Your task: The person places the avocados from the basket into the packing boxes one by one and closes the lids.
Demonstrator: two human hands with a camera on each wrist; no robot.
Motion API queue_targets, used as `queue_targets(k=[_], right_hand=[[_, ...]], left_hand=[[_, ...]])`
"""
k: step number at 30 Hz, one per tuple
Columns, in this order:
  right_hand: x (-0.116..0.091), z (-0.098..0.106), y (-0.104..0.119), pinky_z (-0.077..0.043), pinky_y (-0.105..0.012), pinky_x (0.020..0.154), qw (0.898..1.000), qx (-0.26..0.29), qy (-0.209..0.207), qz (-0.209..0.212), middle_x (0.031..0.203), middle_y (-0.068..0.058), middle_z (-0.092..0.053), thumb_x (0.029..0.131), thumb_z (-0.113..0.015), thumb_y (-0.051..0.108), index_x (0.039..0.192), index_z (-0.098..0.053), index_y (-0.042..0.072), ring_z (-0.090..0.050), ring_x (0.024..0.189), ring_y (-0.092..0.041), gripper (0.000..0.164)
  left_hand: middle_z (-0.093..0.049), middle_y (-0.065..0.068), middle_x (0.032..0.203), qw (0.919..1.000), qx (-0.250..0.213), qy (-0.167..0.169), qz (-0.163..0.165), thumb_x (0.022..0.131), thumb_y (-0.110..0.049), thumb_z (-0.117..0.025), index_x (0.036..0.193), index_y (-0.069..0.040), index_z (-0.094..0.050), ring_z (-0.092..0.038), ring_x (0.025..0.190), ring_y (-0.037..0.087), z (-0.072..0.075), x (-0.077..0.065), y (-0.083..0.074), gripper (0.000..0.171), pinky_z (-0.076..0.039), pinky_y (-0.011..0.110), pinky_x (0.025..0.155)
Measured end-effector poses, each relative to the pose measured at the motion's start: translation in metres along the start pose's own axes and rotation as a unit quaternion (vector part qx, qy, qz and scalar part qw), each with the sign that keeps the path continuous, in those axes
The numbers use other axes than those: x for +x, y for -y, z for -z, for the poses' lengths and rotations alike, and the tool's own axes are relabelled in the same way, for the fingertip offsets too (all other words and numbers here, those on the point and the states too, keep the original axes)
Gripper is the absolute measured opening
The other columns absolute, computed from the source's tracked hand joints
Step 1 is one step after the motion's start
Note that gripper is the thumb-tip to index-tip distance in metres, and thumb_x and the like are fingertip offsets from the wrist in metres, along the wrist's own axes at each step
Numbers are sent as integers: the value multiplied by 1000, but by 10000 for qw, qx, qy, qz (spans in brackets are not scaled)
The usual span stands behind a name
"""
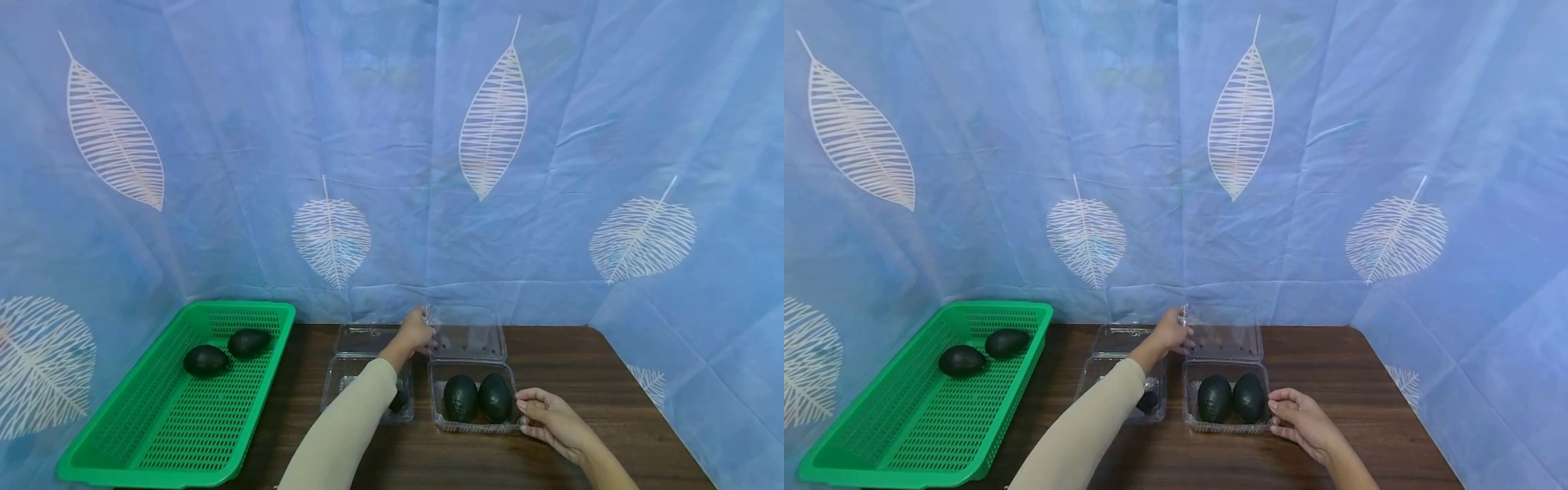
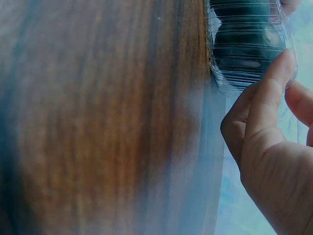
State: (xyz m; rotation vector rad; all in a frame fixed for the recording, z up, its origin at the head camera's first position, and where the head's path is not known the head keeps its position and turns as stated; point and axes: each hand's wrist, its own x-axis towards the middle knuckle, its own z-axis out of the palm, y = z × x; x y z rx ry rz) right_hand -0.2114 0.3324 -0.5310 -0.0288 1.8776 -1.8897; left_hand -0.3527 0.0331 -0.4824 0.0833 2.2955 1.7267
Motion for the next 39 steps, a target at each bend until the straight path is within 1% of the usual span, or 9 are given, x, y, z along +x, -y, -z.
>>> queue_targets(k=[4,7,11,14,18,22,27,32,39], right_hand=[[0,0,-1,-60,-28,85,10000,-6,3,-14,119,-4,-52,108,-57,24,135,-44,-2,-60,92,-9,40],[0,0,-1,-60,-28,86,10000,-57,-10,-1,119,-5,-52,108,-57,25,136,-43,-3,-59,92,-10,42],[1,0,-2,-60,-29,86,9999,-98,-66,-14,119,-5,-52,108,-57,26,136,-43,-4,-59,92,-10,43],[1,-1,-4,-60,-29,86,9999,-109,-78,-31,119,-5,-51,108,-57,26,137,-42,-4,-59,92,-11,44],[2,0,-4,-60,-29,86,9999,-127,-44,-23,120,-5,-50,108,-56,25,137,-42,-4,-59,93,-11,43],[1,0,-3,-59,-29,87,9998,-203,-22,10,122,-6,-49,109,-55,25,137,-42,-5,-58,94,-12,43],[1,0,-3,-59,-29,87,9998,-204,2,-7,122,-6,-49,109,-54,25,137,-42,-5,-58,94,-12,42],[2,-1,-2,-59,-29,87,9999,-149,-11,-47,121,-6,-50,109,-54,25,137,-42,-4,-59,94,-12,43],[1,-1,0,-59,-30,87,9998,-196,-71,-65,121,-6,-50,109,-55,26,138,-41,-5,-58,93,-13,45]], left_hand=[[-63,22,122,9998,102,-26,-180,102,4,-55,138,-1,-50,-71,81,29,1,-2,-2,37,-61,39,64],[-66,21,112,9995,99,-50,-299,100,9,-52,135,-1,-52,-69,80,27,1,-5,-4,36,-57,35,61],[-66,16,102,9988,34,-94,-474,96,14,-52,128,-2,-55,-69,80,27,3,-8,-4,36,-52,28,54],[-65,12,98,9979,67,-41,-636,99,11,-53,122,-2,-57,-71,84,28,4,-11,-4,27,-50,25,53],[-63,13,101,9941,248,149,-1042,100,11,-49,120,2,-57,-70,96,30,8,-19,-4,23,-53,28,64],[-65,17,106,9878,571,250,-1424,100,10,-49,117,2,-58,-68,101,29,12,-29,-5,21,-56,32,77],[-68,18,109,9811,896,263,-1695,98,9,-54,115,1,-62,-67,97,25,16,-39,-9,20,-54,31,74],[-67,13,111,9736,1166,389,-1925,98,9,-56,114,0,-63,-65,99,23,18,-51,-10,20,-56,33,81],[-64,6,110,9640,1471,501,-2158,99,5,-60,108,-11,-61,-64,102,17,18,-65,-5,18,-55,32,86]])
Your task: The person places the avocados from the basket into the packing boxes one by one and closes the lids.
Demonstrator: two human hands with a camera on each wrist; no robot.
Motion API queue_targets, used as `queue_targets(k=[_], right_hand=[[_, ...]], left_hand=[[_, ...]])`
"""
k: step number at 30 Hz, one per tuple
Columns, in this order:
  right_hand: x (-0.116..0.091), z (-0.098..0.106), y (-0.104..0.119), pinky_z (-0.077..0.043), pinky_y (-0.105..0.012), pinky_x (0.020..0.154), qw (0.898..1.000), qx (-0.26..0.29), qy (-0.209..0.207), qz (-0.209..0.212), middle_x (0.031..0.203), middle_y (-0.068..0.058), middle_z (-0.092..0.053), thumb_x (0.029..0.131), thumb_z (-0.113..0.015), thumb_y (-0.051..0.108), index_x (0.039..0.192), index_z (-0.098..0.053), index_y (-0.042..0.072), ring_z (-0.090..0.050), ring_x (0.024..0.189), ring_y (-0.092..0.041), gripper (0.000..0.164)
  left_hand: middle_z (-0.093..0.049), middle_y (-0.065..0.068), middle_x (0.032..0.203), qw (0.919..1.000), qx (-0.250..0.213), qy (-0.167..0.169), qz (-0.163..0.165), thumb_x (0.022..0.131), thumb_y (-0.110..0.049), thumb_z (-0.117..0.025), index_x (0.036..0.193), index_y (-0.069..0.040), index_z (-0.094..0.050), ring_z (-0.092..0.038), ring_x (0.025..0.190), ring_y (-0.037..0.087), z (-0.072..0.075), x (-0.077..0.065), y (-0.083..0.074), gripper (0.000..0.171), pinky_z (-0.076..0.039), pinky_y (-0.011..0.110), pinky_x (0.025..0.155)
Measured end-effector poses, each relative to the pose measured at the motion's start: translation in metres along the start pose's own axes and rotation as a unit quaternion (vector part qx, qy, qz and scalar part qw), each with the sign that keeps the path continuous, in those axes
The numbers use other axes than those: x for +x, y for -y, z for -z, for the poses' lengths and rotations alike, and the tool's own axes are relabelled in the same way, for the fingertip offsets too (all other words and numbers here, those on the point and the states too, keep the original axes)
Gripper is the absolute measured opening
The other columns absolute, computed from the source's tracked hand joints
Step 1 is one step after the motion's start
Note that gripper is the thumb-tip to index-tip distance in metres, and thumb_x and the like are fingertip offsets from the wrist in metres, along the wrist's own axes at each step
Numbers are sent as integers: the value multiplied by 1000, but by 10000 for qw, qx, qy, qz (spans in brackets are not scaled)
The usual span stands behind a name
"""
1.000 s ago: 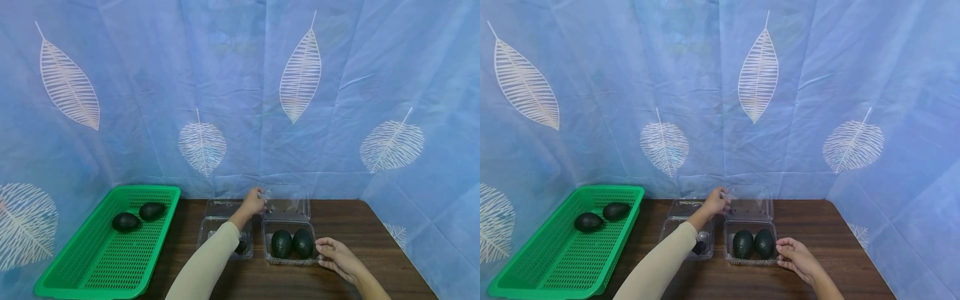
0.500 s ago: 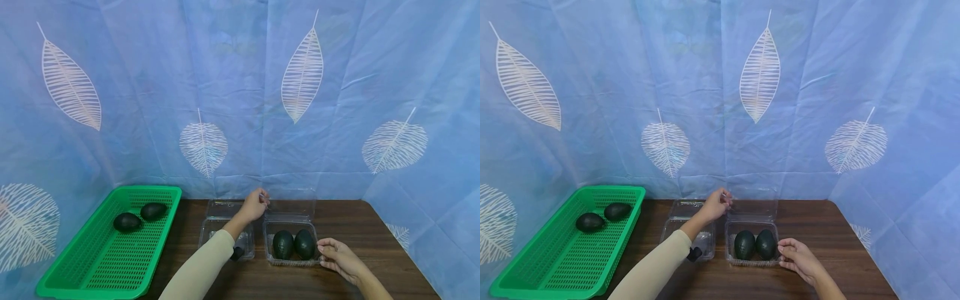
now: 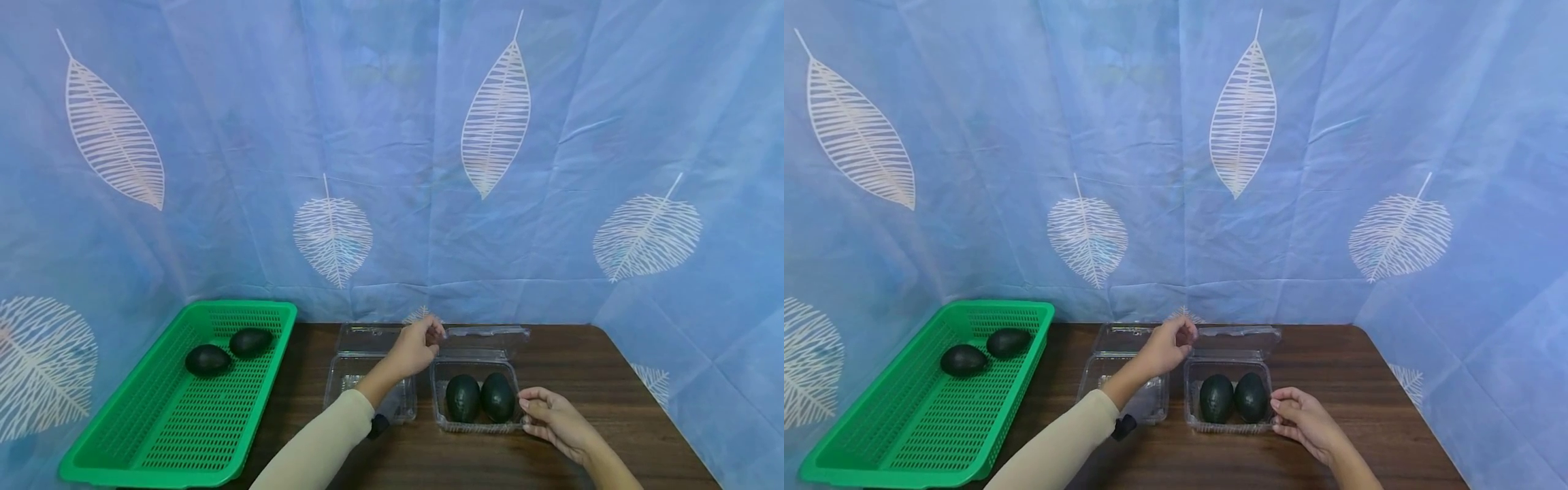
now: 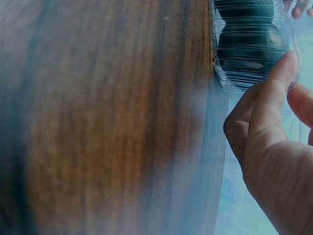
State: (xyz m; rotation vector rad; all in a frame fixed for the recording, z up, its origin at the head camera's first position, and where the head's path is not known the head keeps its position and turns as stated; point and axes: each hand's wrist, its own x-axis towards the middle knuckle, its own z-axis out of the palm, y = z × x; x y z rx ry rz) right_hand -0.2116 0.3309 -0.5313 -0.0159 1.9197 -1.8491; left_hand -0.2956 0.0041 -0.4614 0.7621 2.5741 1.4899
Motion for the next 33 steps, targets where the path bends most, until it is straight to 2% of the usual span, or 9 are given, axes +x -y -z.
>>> queue_targets(k=[5,8,11,13,20,26,29,33], right_hand=[[-1,0,0,-59,-29,86,10000,36,-2,3,122,-6,-50,109,-56,26,138,-41,-5,-58,93,-12,45],[0,0,-1,-59,-29,86,10000,63,1,-11,120,-6,-50,109,-56,27,138,-40,-5,-58,93,-12,46],[0,0,-2,-59,-29,86,10000,45,-1,-12,120,-6,-50,109,-55,27,139,-39,-6,-58,93,-12,47],[0,0,-2,-59,-29,86,10000,37,6,-14,122,-6,-50,109,-54,27,140,-38,-6,-58,93,-12,48],[0,1,0,-59,-28,85,9997,224,74,-55,122,-3,-51,109,-54,26,140,-39,-4,-60,92,-10,46],[-1,1,0,-59,-26,86,9981,561,238,-87,111,0,-54,109,-54,24,133,-45,4,-61,90,-7,32],[-2,2,0,-59,-25,86,9975,627,337,-33,110,1,-55,110,-54,23,130,-49,7,-61,90,-7,26],[-3,3,-1,-59,-26,87,9962,725,476,-1,107,1,-56,110,-53,22,126,-50,9,-62,91,-7,21]], left_hand=[[-65,3,112,9994,284,56,-189,97,4,-64,107,-14,-62,-67,105,16,-2,-7,3,21,-56,29,87],[-65,1,110,9979,515,176,-351,97,5,-63,108,-16,-62,-63,93,12,-3,-12,5,24,-54,25,79],[-61,-1,103,9955,761,290,-476,97,6,-63,107,-18,-62,-52,78,7,-3,-17,5,26,-45,22,69],[-59,-1,99,9941,886,330,-524,97,6,-63,107,-19,-62,-47,75,8,-4,-21,5,26,-42,22,66],[-62,0,118,9865,1396,308,-804,95,6,-69,107,-19,-60,-59,104,14,-11,-33,8,29,-46,24,78],[-60,2,119,9770,1833,252,-1062,91,7,-73,108,-16,-59,-52,90,10,-19,-40,12,32,-42,21,70],[-60,3,121,9757,1874,250,-1108,91,9,-71,110,-15,-60,-48,86,9,-20,-43,13,33,-41,21,68],[-60,3,125,9761,1837,369,-1102,92,13,-65,115,-14,-64,-56,94,10,-21,-48,15,35,-43,21,71]])
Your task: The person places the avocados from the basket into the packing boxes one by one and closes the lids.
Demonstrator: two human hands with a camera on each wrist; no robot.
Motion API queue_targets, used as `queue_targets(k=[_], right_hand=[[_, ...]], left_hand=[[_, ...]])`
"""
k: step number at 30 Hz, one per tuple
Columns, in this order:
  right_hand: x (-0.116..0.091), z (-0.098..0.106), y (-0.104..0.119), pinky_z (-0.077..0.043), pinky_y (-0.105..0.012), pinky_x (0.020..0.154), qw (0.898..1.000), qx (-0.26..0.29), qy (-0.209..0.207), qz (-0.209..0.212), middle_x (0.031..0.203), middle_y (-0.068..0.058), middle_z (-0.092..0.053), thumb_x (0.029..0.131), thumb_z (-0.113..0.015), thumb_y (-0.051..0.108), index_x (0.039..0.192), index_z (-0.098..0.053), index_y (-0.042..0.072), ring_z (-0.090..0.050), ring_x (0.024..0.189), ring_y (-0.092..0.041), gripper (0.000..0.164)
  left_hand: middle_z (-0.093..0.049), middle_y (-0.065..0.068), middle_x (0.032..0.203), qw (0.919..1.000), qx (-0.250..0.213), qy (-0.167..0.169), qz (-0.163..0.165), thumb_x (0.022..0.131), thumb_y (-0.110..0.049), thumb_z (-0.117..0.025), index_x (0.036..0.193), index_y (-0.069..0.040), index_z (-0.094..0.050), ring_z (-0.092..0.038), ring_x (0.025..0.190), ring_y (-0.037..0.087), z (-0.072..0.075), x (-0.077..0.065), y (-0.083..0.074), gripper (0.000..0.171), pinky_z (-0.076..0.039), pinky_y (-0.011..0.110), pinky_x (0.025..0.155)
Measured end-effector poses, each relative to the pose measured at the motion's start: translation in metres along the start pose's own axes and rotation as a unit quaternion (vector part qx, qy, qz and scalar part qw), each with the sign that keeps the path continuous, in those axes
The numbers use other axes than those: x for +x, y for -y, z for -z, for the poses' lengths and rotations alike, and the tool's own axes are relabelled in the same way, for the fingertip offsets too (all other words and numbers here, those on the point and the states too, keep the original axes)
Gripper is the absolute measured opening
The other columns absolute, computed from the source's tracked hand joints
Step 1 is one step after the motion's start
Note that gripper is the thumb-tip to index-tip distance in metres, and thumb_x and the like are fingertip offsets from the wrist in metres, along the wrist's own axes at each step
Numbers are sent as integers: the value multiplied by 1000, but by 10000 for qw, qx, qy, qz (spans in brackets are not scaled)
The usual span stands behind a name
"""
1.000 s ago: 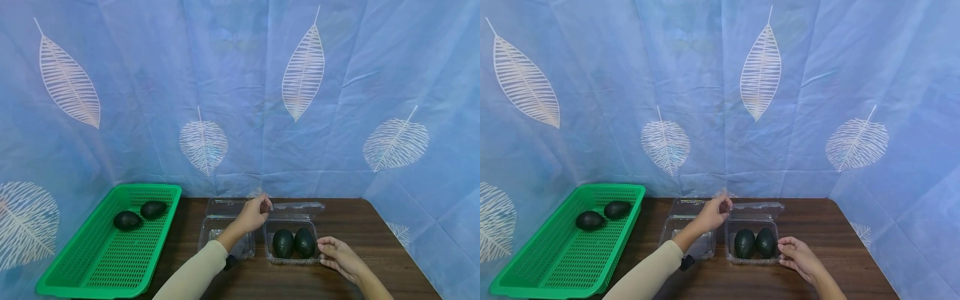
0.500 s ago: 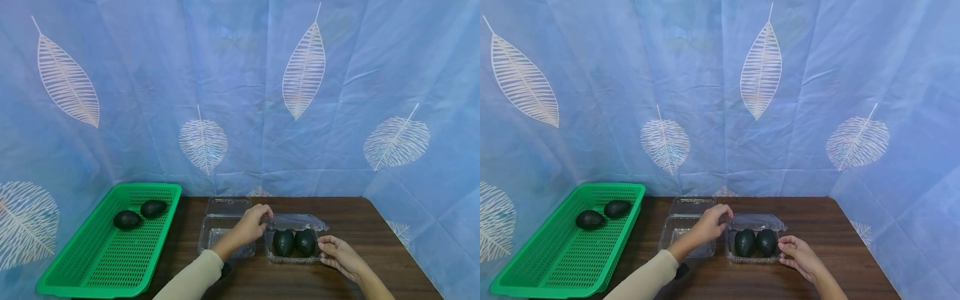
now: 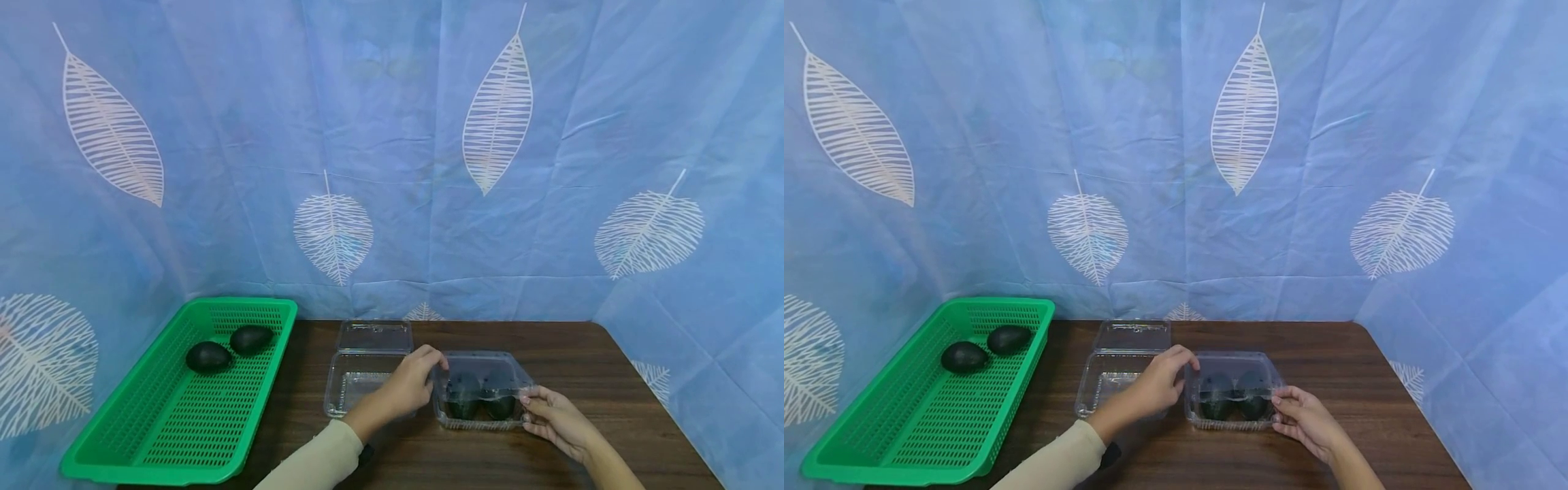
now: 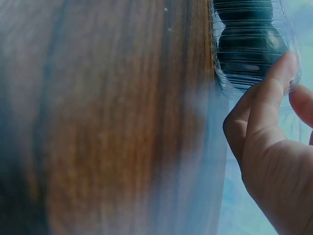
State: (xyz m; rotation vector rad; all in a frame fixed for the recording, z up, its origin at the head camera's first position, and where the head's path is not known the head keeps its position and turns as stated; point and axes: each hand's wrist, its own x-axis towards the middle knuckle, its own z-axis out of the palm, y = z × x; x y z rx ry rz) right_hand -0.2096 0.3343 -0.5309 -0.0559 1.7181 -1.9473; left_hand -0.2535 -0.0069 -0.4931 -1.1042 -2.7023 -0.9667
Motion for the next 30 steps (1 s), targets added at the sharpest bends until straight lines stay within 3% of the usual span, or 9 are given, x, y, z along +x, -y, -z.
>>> queue_targets(k=[5,7,12,14,19,23,30], right_hand=[[-2,2,-1,-59,-29,89,9997,223,63,-62,106,2,-55,112,-48,30,125,-53,16,-63,92,-9,19],[-3,3,-2,-58,-30,90,9995,293,67,-94,109,2,-54,113,-43,33,124,-56,19,-63,94,-9,22],[-5,5,-2,-57,-34,94,9987,464,-23,-222,114,4,-51,114,-35,40,123,-58,21,-62,97,-11,31],[-5,5,-1,-57,-36,96,9983,540,-7,-223,114,5,-52,114,-34,42,125,-57,20,-62,98,-12,33],[-7,8,0,-55,-38,102,9959,712,555,71,126,11,-49,115,-32,32,130,-54,22,-63,105,-12,29],[-7,11,0,-54,-37,105,9911,823,1018,239,128,12,-50,115,-30,20,133,-54,25,-63,110,-12,31],[-8,10,1,-53,-39,106,9915,821,989,211,123,6,-50,114,-33,15,133,-52,26,-62,110,-9,29]], left_hand=[[-61,3,128,9998,-40,181,-29,92,15,-60,121,-11,-68,-62,110,14,1,-4,-1,40,-42,20,72],[-61,4,129,9997,-135,212,-22,92,16,-57,122,-10,-68,-61,107,13,0,-5,-1,41,-42,20,72],[-61,5,127,9995,-297,94,-75,91,12,-55,121,-6,-69,-51,81,8,-3,-7,-1,38,-41,19,66],[-62,5,125,9996,-231,-15,-136,91,9,-56,119,-6,-71,-50,81,7,-5,-8,0,35,-41,19,66],[-63,4,126,9998,-127,-106,-101,93,2,-60,116,-7,-73,-59,104,12,-9,-10,-2,28,-42,19,73],[-62,3,127,9999,-102,-52,3,95,-2,-62,117,-8,-73,-60,114,16,-9,-11,-3,26,-45,21,78],[-60,7,133,10000,-24,49,80,96,-6,-66,119,-9,-72,-59,120,21,-8,-13,-6,24,-50,26,85]])
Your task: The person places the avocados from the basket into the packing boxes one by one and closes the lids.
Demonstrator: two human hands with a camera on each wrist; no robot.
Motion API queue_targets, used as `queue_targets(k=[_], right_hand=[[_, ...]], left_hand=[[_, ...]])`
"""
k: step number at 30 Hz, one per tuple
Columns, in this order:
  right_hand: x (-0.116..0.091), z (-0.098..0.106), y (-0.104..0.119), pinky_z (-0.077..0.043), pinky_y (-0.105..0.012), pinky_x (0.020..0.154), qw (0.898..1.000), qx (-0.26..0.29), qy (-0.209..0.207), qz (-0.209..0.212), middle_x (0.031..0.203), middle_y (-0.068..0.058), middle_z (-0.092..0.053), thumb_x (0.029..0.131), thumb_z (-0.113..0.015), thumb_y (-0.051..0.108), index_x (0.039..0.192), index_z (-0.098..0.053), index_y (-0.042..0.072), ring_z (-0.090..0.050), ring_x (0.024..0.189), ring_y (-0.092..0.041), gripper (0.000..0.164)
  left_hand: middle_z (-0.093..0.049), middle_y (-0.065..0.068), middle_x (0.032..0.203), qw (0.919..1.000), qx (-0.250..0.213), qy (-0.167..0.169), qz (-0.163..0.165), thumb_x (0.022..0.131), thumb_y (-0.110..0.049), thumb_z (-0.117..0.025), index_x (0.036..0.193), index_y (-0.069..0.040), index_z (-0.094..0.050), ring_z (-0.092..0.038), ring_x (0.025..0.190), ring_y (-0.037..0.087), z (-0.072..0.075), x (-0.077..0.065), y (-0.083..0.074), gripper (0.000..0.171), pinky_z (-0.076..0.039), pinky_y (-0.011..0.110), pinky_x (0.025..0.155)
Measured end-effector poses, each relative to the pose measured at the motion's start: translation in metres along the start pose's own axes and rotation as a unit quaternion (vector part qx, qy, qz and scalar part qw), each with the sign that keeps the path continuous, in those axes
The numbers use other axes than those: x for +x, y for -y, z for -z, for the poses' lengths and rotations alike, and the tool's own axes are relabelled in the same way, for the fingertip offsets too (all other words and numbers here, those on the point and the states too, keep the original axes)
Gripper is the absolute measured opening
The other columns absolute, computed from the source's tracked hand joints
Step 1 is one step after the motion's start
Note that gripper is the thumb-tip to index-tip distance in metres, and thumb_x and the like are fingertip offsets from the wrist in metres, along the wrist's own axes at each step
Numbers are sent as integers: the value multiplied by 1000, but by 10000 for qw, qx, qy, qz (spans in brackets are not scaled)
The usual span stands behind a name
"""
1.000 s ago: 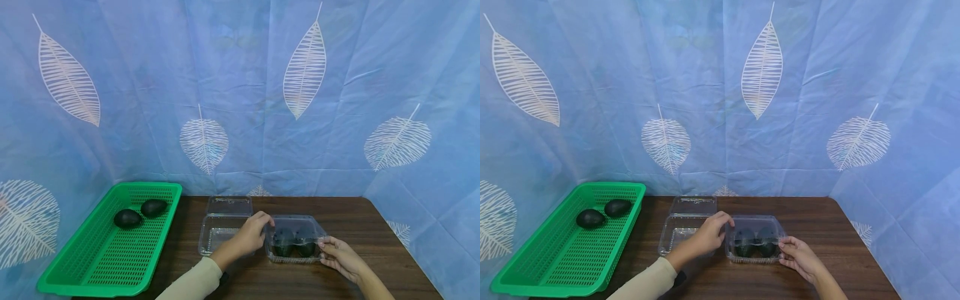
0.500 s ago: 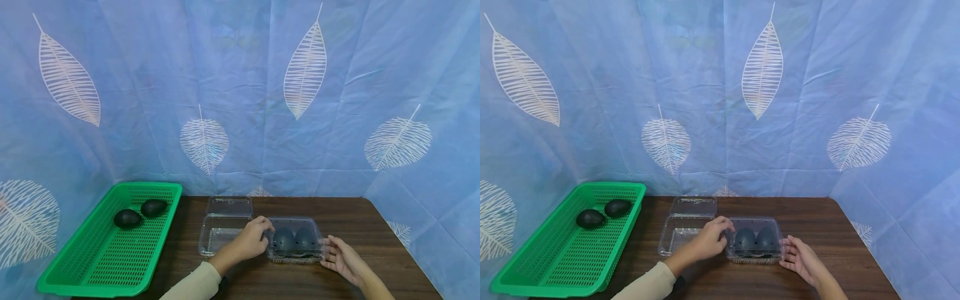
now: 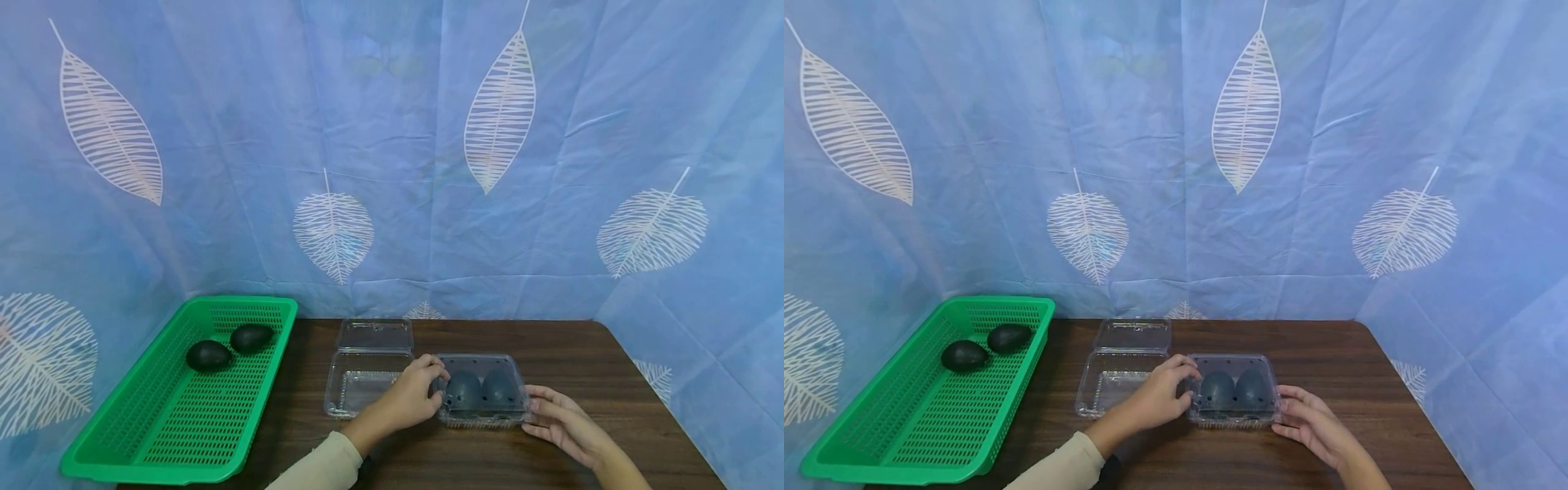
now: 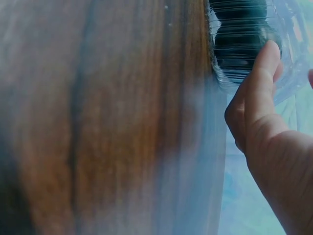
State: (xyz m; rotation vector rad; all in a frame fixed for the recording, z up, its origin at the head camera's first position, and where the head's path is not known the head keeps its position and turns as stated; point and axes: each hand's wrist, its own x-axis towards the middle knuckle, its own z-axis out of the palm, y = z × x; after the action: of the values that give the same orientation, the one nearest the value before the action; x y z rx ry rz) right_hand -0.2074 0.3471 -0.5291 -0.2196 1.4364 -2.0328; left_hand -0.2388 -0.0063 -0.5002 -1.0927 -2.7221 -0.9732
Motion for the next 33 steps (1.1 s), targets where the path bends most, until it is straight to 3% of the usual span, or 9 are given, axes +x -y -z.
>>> queue_targets(k=[8,12,16,21,25,30,33], right_hand=[[-1,-5,0,-53,-37,106,9999,-49,-136,-16,111,4,-55,110,-41,6,132,-50,24,-62,99,-7,29],[-1,-6,0,-54,-36,106,9999,63,-94,63,111,3,-56,110,-41,5,132,-49,21,-62,99,-7,28],[0,-9,-1,-54,-35,105,9997,151,-136,108,109,3,-57,110,-42,5,133,-48,20,-63,99,-8,27],[2,-11,-2,-54,-34,104,9995,47,-319,23,106,4,-59,110,-43,6,133,-46,20,-63,98,-8,27],[2,-12,-1,-55,-33,103,9994,40,-326,57,104,5,-60,110,-44,6,133,-46,20,-64,97,-8,26],[1,-12,-2,-55,-33,102,9994,130,-299,71,104,4,-60,110,-44,5,132,-48,20,-64,97,-8,26],[0,-12,-3,-55,-33,103,9993,140,-343,78,104,5,-60,110,-43,5,131,-49,20,-64,97,-8,26]], left_hand=[[-57,9,140,9998,-148,56,134,97,-9,-67,123,-11,-70,-56,130,25,-1,-2,-2,26,-53,33,94],[-52,11,145,9957,-688,-44,611,96,-7,-67,130,-9,-66,-56,129,27,-3,-4,-5,34,-53,34,88],[-51,15,141,9812,-1452,-429,1201,95,-5,-66,137,-6,-61,-57,122,30,-3,-6,-8,42,-51,36,83],[-57,18,130,9654,-2014,-599,1547,95,-5,-67,139,-3,-58,-63,115,33,0,-10,-8,45,-58,40,85],[-57,21,136,9567,-2275,-419,1766,96,-8,-68,145,-1,-53,-66,114,32,4,-12,-11,52,-60,39,83],[-45,31,153,9397,-2789,64,1979,96,-9,-68,157,5,-33,-67,119,38,9,-15,-18,72,-61,43,86],[-42,36,153,9319,-3005,244,2017,95,-8,-67,158,11,-24,-67,118,39,9,-15,-21,79,-59,46,91]])
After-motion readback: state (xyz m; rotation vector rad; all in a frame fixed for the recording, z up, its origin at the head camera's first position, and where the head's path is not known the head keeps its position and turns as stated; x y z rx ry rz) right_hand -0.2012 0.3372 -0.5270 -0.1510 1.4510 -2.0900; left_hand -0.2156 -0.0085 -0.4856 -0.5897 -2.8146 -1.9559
